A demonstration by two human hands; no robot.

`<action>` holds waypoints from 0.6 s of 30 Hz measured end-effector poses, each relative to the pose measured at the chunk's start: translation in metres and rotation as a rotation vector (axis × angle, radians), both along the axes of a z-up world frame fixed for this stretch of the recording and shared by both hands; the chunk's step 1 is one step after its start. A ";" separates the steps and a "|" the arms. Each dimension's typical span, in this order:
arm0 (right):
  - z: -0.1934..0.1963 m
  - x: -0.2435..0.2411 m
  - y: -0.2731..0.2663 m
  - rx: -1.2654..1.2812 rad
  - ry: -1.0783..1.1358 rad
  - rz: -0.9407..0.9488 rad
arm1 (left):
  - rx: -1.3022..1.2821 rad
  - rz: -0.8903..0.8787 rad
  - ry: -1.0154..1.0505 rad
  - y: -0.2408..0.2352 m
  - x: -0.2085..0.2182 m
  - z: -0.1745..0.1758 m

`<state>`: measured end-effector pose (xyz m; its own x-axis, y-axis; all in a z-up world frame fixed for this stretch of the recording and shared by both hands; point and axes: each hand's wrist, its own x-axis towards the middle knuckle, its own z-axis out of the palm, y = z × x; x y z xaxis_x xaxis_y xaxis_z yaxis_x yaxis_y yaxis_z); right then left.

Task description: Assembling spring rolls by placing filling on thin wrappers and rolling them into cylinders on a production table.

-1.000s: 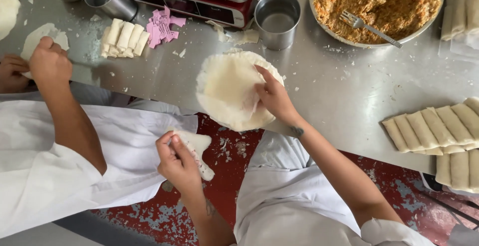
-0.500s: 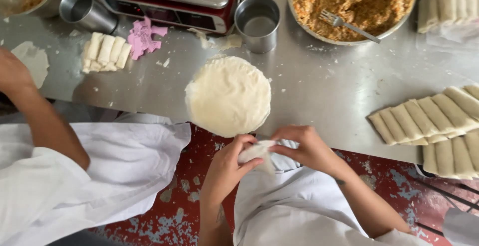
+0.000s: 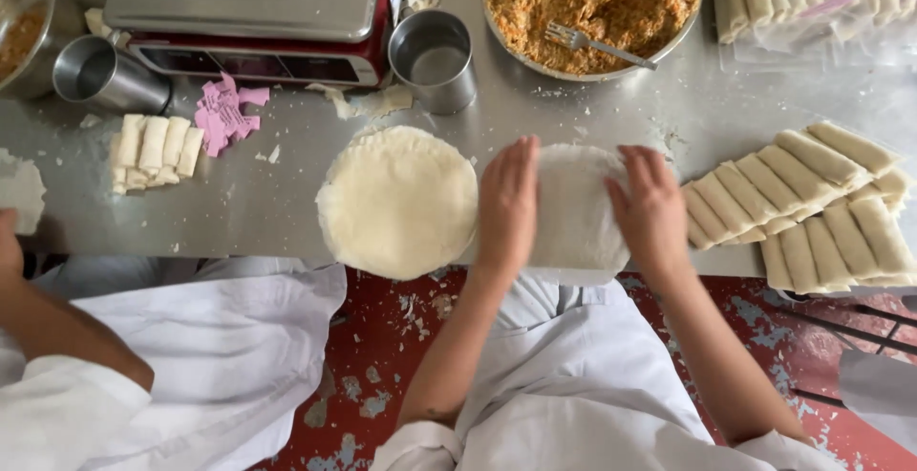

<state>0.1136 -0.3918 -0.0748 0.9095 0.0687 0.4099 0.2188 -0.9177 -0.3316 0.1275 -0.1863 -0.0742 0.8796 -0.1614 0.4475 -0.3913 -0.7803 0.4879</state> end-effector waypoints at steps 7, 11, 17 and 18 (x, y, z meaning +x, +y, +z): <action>-0.010 0.001 0.014 -0.159 0.028 0.104 | 0.054 -0.103 0.113 -0.011 -0.030 -0.015; 0.040 0.031 0.032 -0.130 0.136 0.162 | 0.077 -0.141 0.134 -0.004 -0.041 -0.022; 0.078 0.132 0.138 -0.062 -0.136 0.576 | 0.235 -0.215 0.148 0.015 -0.056 -0.021; 0.067 0.154 0.157 -0.133 -0.184 0.639 | 0.314 -0.194 0.119 0.018 -0.058 -0.018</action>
